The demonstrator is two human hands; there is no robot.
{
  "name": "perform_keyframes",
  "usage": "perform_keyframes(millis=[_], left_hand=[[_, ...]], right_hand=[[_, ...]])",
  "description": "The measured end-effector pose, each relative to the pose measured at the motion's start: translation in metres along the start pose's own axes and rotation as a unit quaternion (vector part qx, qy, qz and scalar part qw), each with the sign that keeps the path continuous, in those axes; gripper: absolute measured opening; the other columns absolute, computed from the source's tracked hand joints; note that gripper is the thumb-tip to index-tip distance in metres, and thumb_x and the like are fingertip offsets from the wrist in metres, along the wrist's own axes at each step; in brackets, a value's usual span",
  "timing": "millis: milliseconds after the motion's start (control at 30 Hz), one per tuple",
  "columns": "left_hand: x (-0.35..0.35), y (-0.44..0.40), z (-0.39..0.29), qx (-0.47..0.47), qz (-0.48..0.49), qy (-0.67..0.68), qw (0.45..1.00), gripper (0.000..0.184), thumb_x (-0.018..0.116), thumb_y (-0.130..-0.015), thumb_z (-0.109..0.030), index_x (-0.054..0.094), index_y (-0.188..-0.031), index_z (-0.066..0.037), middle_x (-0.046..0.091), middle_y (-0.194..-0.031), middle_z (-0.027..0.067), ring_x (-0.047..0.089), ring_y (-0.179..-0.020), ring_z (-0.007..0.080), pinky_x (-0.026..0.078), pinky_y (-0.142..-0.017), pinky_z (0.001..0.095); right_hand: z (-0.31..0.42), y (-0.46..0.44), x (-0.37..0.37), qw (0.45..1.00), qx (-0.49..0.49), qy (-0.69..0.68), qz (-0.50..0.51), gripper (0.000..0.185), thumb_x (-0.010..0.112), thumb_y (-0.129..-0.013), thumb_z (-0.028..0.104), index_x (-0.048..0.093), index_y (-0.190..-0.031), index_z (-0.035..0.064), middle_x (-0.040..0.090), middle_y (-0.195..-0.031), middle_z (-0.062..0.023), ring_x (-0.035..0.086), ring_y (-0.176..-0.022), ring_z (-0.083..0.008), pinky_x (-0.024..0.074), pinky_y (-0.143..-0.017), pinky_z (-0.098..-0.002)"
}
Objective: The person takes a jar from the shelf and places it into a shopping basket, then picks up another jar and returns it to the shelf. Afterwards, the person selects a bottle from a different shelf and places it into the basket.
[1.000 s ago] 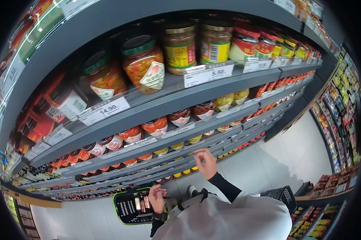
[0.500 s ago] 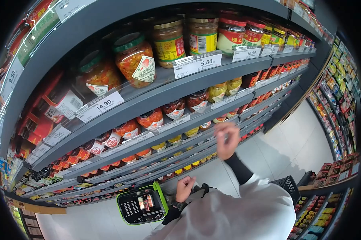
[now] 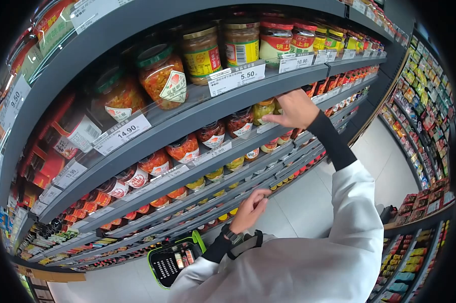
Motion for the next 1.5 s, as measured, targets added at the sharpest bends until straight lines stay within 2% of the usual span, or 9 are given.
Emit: perform_keyframes(millis=[67, 233, 500, 733, 967, 1067, 1233, 1333, 1500], left_hand=[[-0.001, -0.017, -0.024, 0.02, 0.009, 0.018, 1.0, 0.031, 0.049, -0.098, -0.013, 0.045, -0.127, -0.004, 0.054, -0.076, 0.0, 0.046, -0.063, 0.004, 0.038, -0.057, 0.02], [-0.006, -0.06, -0.067, 0.102, -0.009, 0.069, 0.992, 0.05, 0.05, -0.096, -0.012, 0.03, -0.142, -0.007, 0.062, -0.103, 0.0078, 0.055, -0.069, 0.0072, 0.046, -0.06, 0.0221], [-0.012, -0.088, -0.094, 0.107, 0.0, 0.161, 0.981, 0.067, 0.049, -0.095, -0.009, 0.009, -0.149, -0.011, 0.043, -0.137, 0.017, 0.061, -0.091, 0.0173, 0.051, -0.074, 0.0283], [-0.015, -0.093, -0.104, 0.095, 0.027, 0.232, 0.968, 0.063, 0.045, -0.095, -0.018, 0.014, -0.15, -0.011, 0.037, -0.146, 0.0184, 0.06, -0.102, 0.0238, 0.051, -0.079, 0.0324], [-0.02, -0.101, -0.106, 0.108, 0.051, 0.346, 0.931, 0.06, 0.037, -0.098, -0.035, 0.022, -0.146, -0.002, 0.038, -0.144, 0.0174, 0.053, -0.117, 0.0279, 0.043, -0.097, 0.0396], [-0.019, -0.107, -0.106, 0.108, 0.044, 0.383, 0.916, 0.06, 0.032, -0.099, -0.042, 0.032, -0.14, 0.002, 0.045, -0.136, 0.0156, 0.047, -0.124, 0.0284, 0.037, -0.104, 0.0402], [-0.016, -0.11, -0.104, 0.115, 0.075, 0.36, 0.923, 0.058, 0.036, -0.099, -0.039, 0.029, -0.142, -0.001, 0.051, -0.126, 0.0131, 0.05, -0.12, 0.0266, 0.039, -0.101, 0.0392], [-0.011, -0.094, -0.102, 0.099, 0.101, 0.34, 0.93, 0.062, 0.047, -0.096, -0.026, 0.02, -0.147, -0.004, 0.048, -0.13, 0.0112, 0.048, -0.122, 0.0232, 0.039, -0.101, 0.0373], [-0.019, -0.039, -0.089, 0.136, 0.058, 0.266, 0.952, 0.085, 0.061, -0.083, -0.005, 0.009, -0.15, -0.009, 0.023, -0.148, 0.0101, 0.028, -0.137, 0.0218, 0.037, -0.105, 0.0395]], right_hand=[[-0.009, -0.01, 0.009, 0.999, -0.009, -0.005, 0.041, 0.066, 0.075, -0.073, 0.045, 0.055, -0.116, -0.0014, 0.061, -0.107, -0.022, 0.059, -0.095, -0.0389, 0.0484, -0.083, -0.042], [-0.004, -0.028, 0.012, 0.986, 0.007, -0.062, 0.157, 0.069, 0.073, -0.073, 0.051, 0.057, -0.116, -0.0008, 0.061, -0.107, -0.0229, 0.06, -0.099, -0.0376, 0.0479, -0.087, -0.0413], [0.001, -0.032, 0.019, 0.988, -0.004, -0.025, 0.155, 0.072, 0.072, -0.07, 0.054, 0.058, -0.114, -0.0006, 0.063, -0.105, -0.0215, 0.061, -0.097, -0.0353, 0.0486, -0.085, -0.0413], [-0.006, -0.019, 0.021, 0.999, -0.028, -0.028, 0.016, 0.06, 0.077, -0.064, 0.048, 0.061, -0.102, 0.0044, 0.063, -0.088, -0.0158, 0.062, -0.079, -0.0356, 0.0491, -0.071, -0.0422], [0.009, 0.006, -0.008, 0.985, -0.047, 0.008, -0.165, 0.058, 0.081, -0.061, 0.045, 0.062, -0.101, 0.0069, 0.061, -0.089, -0.0114, 0.06, -0.08, -0.0314, 0.0478, -0.066, -0.04], [0.015, 0.021, -0.014, 0.972, -0.058, -0.038, -0.223, 0.053, 0.085, -0.059, 0.03, 0.061, -0.1, 0.006, 0.061, -0.092, -0.0118, 0.06, -0.084, -0.0322, 0.0488, -0.068, -0.0383], [0.016, 0.074, -0.004, 0.923, -0.137, -0.012, -0.36, 0.038, 0.078, -0.07, 0.011, 0.057, -0.1, 0.0047, 0.06, -0.111, -0.0188, 0.064, -0.094, -0.0363, 0.055, -0.081, -0.0417], [0.052, 0.093, -0.018, 0.901, -0.082, -0.031, -0.426, 0.059, 0.087, -0.065, 0.024, 0.049, -0.107, 0.0071, 0.059, -0.109, -0.0192, 0.064, -0.094, -0.0357, 0.0564, -0.074, -0.0402], [0.092, 0.074, -0.02, 0.953, -0.025, -0.245, -0.174, 0.063, 0.089, -0.06, 0.029, 0.053, -0.107, 0.0074, 0.059, -0.105, -0.0156, 0.063, -0.094, -0.0314, 0.0535, -0.076, -0.0393]])
Point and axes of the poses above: each hand's wrist, its own y-axis away from the middle knuckle, its own x-axis out of the palm, z = x × y, the point moved 7 cm from there along -y, towards the middle knuckle
